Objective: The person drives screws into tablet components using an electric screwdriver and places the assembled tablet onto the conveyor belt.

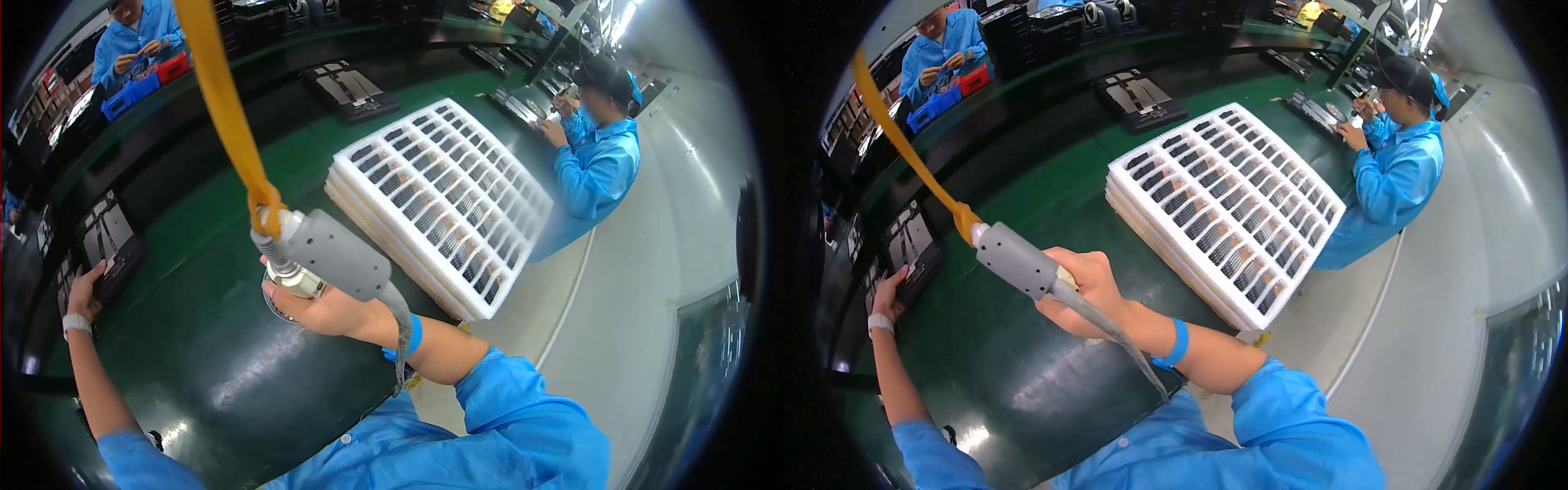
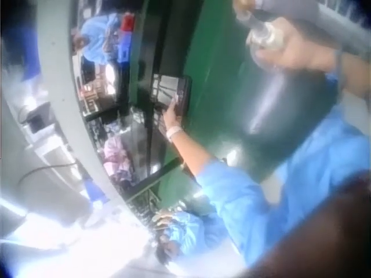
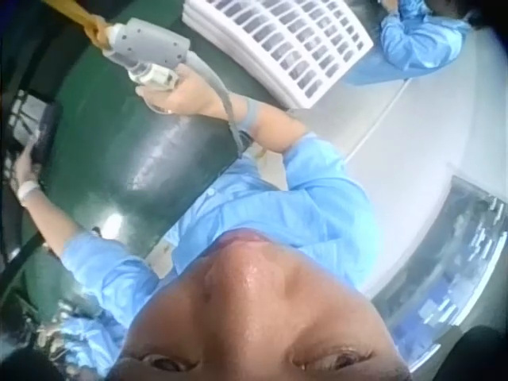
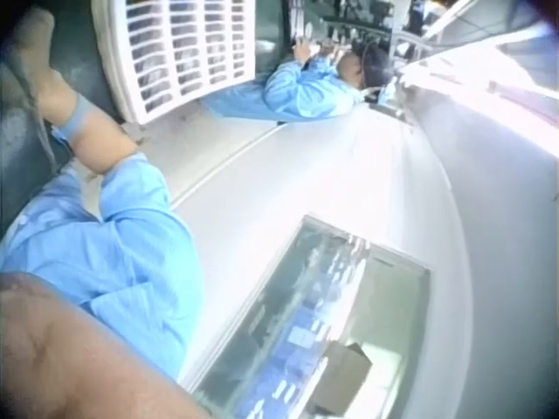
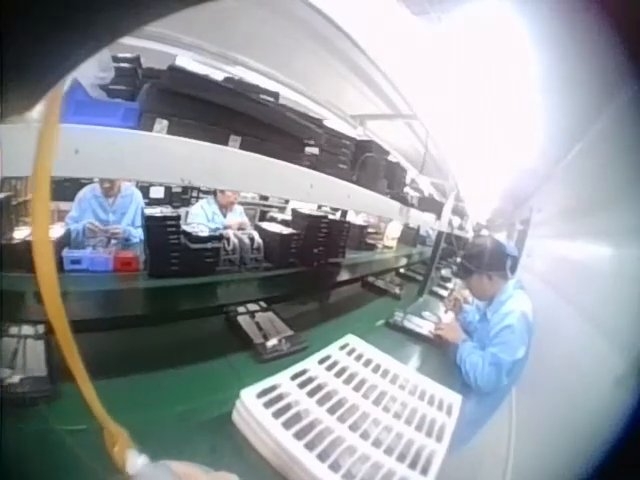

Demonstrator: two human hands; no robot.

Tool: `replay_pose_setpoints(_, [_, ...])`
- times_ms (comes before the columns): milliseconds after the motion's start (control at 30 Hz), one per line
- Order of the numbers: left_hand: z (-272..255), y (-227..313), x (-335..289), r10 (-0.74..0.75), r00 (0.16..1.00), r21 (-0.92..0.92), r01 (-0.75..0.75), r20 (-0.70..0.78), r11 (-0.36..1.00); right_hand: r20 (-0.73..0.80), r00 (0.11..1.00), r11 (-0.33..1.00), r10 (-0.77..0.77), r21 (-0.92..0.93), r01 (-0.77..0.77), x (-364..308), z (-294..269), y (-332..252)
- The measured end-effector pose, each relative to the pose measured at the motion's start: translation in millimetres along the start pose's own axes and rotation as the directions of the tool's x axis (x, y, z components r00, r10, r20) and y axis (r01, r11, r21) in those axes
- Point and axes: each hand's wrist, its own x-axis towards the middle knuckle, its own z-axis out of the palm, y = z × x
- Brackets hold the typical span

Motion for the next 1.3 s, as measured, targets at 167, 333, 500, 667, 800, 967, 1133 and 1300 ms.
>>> replay_pose_setpoints(167, [40.3, -9.9, -81.7, 0.342, 0.939, -0.453, -0.314, -0.020, 0.835, 0.026, 1.000, 0.997, -0.002, -0.078, 0.004, -1.1, -5.9, -5.4])
replay_pose_setpoints(333, [116.9, -33.0, -243.6, 0.404, 0.915, -0.588, -0.331, -0.007, 0.738, 0.063, 0.998, 0.999, 0.023, -0.034, -0.021, -10.2, -9.1, -3.0])
replay_pose_setpoints(500, [135.0, -95.6, -315.2, 0.399, 0.914, -0.244, -0.372, 0.072, 0.895, 0.144, 0.989, 0.997, 0.018, -0.071, -0.008, -8.5, -7.0, -12.8])
replay_pose_setpoints(667, [102.4, -133.1, -321.6, 0.618, 0.783, 0.314, -0.569, -0.077, 0.760, 0.035, 0.972, 0.972, 0.233, 0.006, -0.233, -20.3, -2.6, -9.1])
replay_pose_setpoints(800, [89.9, -154.5, -329.8, 0.851, 0.513, 0.833, -0.420, -0.109, 0.360, 0.002, 0.967, 0.966, 0.254, 0.038, -0.254, -21.8, -1.6, -13.3])
replay_pose_setpoints(967, [85.7, -189.9, -333.6, 0.723, 0.684, 0.801, -0.380, -0.093, 0.462, 0.088, 0.978, 0.979, 0.192, -0.084, -0.185, -19.6, -7.4, -19.9])
replay_pose_setpoints(1133, [77.3, -200.3, -323.9, 0.732, 0.616, 0.720, -0.363, -0.291, 0.592, 0.073, 0.949, 0.947, 0.306, 0.079, -0.312, -18.0, -1.7, -20.9])
replay_pose_setpoints(1300, [74.0, -199.5, -317.0, 0.779, 0.512, 0.691, -0.413, -0.362, 0.593, -0.003, 0.952, 0.950, 0.306, 0.072, -0.305, -21.9, -0.4, -14.5])
